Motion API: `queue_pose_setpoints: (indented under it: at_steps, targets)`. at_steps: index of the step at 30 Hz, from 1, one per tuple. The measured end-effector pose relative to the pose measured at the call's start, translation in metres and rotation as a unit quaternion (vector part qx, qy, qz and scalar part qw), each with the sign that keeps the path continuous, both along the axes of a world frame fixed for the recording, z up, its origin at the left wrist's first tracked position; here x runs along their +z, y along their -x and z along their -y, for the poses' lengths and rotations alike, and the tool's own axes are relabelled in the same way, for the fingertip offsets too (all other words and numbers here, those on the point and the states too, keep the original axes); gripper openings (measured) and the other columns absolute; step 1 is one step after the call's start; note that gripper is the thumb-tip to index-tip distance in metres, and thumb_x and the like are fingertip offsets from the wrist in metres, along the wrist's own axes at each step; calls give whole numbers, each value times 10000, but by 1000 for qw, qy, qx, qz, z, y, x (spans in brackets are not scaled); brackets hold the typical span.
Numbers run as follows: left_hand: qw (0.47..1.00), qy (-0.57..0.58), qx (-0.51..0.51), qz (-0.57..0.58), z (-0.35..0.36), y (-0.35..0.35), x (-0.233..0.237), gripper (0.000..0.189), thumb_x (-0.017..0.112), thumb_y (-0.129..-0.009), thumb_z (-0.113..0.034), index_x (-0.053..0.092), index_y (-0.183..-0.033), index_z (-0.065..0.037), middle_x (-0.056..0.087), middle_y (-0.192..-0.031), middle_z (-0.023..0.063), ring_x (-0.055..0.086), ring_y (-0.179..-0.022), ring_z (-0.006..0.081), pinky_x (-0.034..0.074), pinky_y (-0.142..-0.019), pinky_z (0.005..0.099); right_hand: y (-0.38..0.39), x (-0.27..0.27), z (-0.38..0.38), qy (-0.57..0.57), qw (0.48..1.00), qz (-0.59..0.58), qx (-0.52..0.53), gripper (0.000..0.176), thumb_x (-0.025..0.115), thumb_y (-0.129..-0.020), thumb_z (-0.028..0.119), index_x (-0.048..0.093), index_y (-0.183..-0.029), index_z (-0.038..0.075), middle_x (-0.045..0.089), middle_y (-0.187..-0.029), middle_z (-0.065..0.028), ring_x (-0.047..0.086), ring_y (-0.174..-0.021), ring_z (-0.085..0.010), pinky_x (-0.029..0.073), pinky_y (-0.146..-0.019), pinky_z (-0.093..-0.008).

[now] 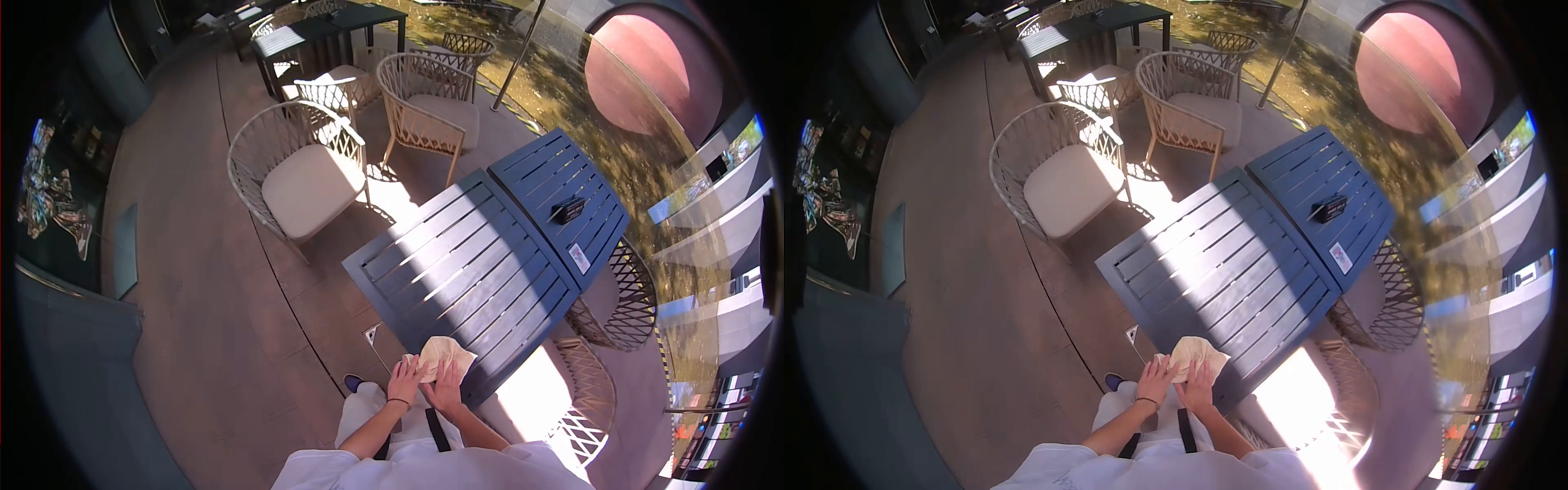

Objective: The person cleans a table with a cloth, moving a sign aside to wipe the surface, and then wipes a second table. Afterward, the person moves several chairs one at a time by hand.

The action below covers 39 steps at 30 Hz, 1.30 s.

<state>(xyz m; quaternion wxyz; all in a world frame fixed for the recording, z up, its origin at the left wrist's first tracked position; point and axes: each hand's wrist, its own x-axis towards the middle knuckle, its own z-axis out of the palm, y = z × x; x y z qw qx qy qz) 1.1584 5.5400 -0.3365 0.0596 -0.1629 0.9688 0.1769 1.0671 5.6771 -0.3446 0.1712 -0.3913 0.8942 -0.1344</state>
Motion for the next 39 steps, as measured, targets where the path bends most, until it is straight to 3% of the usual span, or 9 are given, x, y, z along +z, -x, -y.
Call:
queue_pose_setpoints:
  at_steps: [7,14,16,19,20,28,31,35,39]
  targets:
    - [996,29,71,44,149,25,-4,554,426,-950,-199,354,-1493,-279,310,-1562,72,306,-1424,315,200,-1179,422,39,-10,162,17,997,28,66,882,480,-926,524,153,-1508,-52,192,-1478,-407,116,-1420,-534,100,-1152,-601]
    - [917,-346,200,9,325,45,-6,522,471,-910,-72,481,-1410,-220,560,-1338,174,543,-1238,338,429,-1037,415,61,-9,332,-32,998,24,49,894,580,-898,429,110,-1532,7,172,-1500,-383,94,-1440,-504,111,-1165,-578]
    - [881,-359,267,-155,357,41,-47,460,466,-907,-37,550,-1339,-170,633,-1191,204,602,-1127,374,473,-973,413,66,-1,377,-24,997,40,53,881,639,-874,303,127,-1537,32,181,-1504,-369,114,-1440,-497,134,-1170,-558]
    - [753,-426,459,-202,404,36,-66,331,400,-936,-105,611,-1183,-43,679,-1078,184,648,-1012,313,495,-880,376,59,25,424,109,993,-1,-44,399,551,-853,46,573,-1250,67,428,-1390,-245,390,-1319,-423,367,-1090,-457]
    - [569,-576,539,-232,420,35,-66,314,410,-924,-128,619,-1128,-12,676,-1026,127,648,-964,255,509,-844,356,58,20,432,134,984,44,-109,276,534,-855,46,620,-1117,58,570,-1217,-187,533,-1162,-376,461,-978,-443]
    - [334,-831,437,-82,451,11,13,330,507,-899,-330,612,-1036,-49,654,-1040,93,637,-995,244,535,-822,396,13,66,416,267,852,354,-279,272,561,-909,196,591,-1112,18,654,-961,-164,645,-916,-245,499,-806,-364]
    - [433,-790,432,-48,407,16,42,335,532,-904,-337,613,-1046,-45,655,-1053,105,628,-1031,255,526,-864,415,13,96,363,198,892,349,-208,339,608,-894,286,596,-1117,31,670,-969,-163,654,-935,-289,504,-802,-376]
    - [392,-816,424,-34,356,10,53,253,571,-904,-302,617,-1019,-81,665,-1040,113,657,-966,288,548,-846,448,2,115,262,139,929,321,-118,376,642,-885,359,617,-1092,46,688,-957,-160,662,-912,-351,513,-773,-401]
    - [469,-759,444,-84,282,1,55,155,603,-920,-244,575,-956,-96,632,-934,63,635,-836,215,539,-720,399,-9,113,171,195,908,350,-126,343,658,-891,355,651,-1018,37,696,-888,-144,680,-820,-318,520,-731,-394]
